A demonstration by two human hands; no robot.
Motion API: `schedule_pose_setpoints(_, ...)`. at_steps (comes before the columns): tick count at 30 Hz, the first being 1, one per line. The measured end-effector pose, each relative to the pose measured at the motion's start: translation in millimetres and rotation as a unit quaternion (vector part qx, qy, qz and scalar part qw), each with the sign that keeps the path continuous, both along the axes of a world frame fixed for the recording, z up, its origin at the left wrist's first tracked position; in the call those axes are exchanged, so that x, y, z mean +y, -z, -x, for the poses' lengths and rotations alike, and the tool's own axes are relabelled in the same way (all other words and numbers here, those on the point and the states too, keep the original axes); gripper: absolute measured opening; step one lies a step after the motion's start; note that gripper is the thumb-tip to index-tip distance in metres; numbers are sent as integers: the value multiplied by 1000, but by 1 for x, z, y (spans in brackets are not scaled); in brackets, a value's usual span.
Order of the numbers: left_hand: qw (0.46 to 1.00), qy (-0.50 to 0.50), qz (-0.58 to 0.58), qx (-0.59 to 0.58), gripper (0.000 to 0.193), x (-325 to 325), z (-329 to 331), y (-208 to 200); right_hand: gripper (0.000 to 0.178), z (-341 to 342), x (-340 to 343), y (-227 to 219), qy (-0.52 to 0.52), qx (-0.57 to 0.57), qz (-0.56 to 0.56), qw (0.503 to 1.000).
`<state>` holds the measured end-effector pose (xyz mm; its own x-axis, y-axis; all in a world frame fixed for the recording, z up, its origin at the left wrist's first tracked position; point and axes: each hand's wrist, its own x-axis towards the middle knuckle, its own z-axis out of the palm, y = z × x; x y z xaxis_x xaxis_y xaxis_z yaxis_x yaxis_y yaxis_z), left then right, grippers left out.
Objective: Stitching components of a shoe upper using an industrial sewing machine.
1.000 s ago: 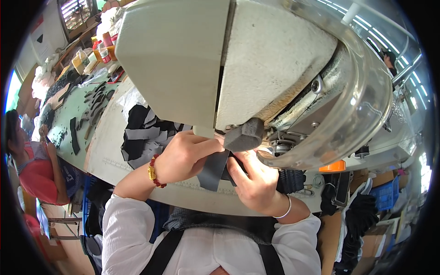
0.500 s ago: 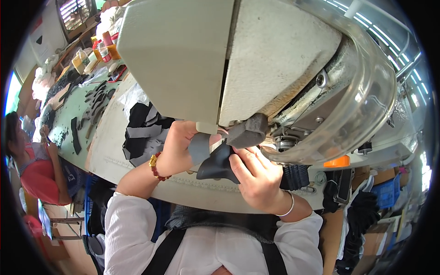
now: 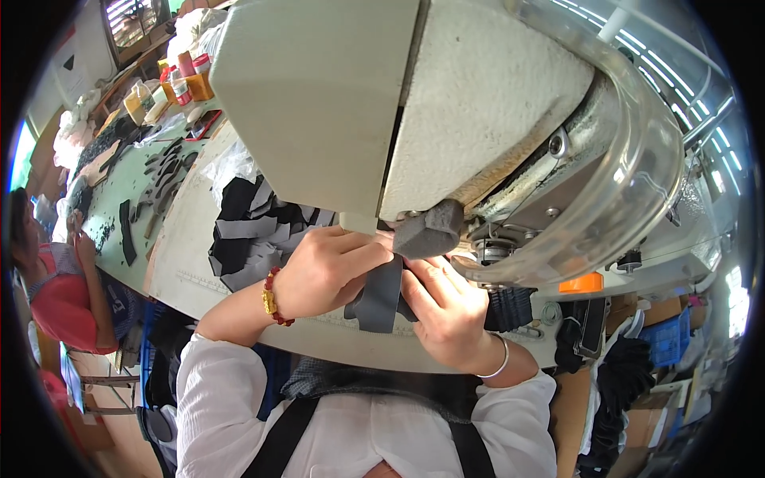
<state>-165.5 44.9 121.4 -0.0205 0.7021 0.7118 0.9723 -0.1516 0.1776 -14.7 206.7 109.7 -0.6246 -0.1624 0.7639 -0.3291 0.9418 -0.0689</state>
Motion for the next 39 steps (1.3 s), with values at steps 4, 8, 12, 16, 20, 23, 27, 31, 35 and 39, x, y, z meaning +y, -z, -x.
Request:
schedule_pose_setpoints(4, 1000, 5, -6, 8, 38, 1, -1, -2, 39, -1, 0, -3, 6, 3, -19, 1000)
schedule_pose_setpoints(8, 1000, -3, -6, 23, 36, -1, -4, 0, 38, -3, -1, -3, 10, -9, -20, 1000)
schedule_pose_setpoints(12, 999, -21, 8, 34, 34, -1, -4, 7, 41, -4, 1, -2, 13, -16, -24, 1000)
schedule_pose_setpoints(16, 999, -10, -10, 36, 30, 7, -3, 18, 50, -8, 9, -3, 7, -80, 17, 997)
schedule_pose_setpoints(20, 995, -41, -29, 81, 26, 10, -5, 25, 57, -9, 16, -6, 13, -91, -4, 996)
schedule_pose_setpoints(23, 996, -49, -32, 74, 24, 11, -7, 29, 61, -8, 21, -10, 1, -98, -18, 995)
schedule_pose_setpoints(27, 991, -68, -51, 107, 21, 14, -9, 34, 64, -5, 26, -13, -8, -84, -24, 996)
schedule_pose_setpoints(31, 985, -83, -64, 139, 19, 16, -9, 38, 65, -3, 30, -14, -30, -81, -20, 996)
schedule_pose_setpoints(35, 979, -100, -67, 165, 18, 20, -9, 39, 64, -3, 29, -16, -3, -83, -58, 995)
schedule_pose_setpoints(39, 987, -77, -59, 129, 20, 16, -5, 39, 52, -9, 25, -19, 78, -52, -238, 967)
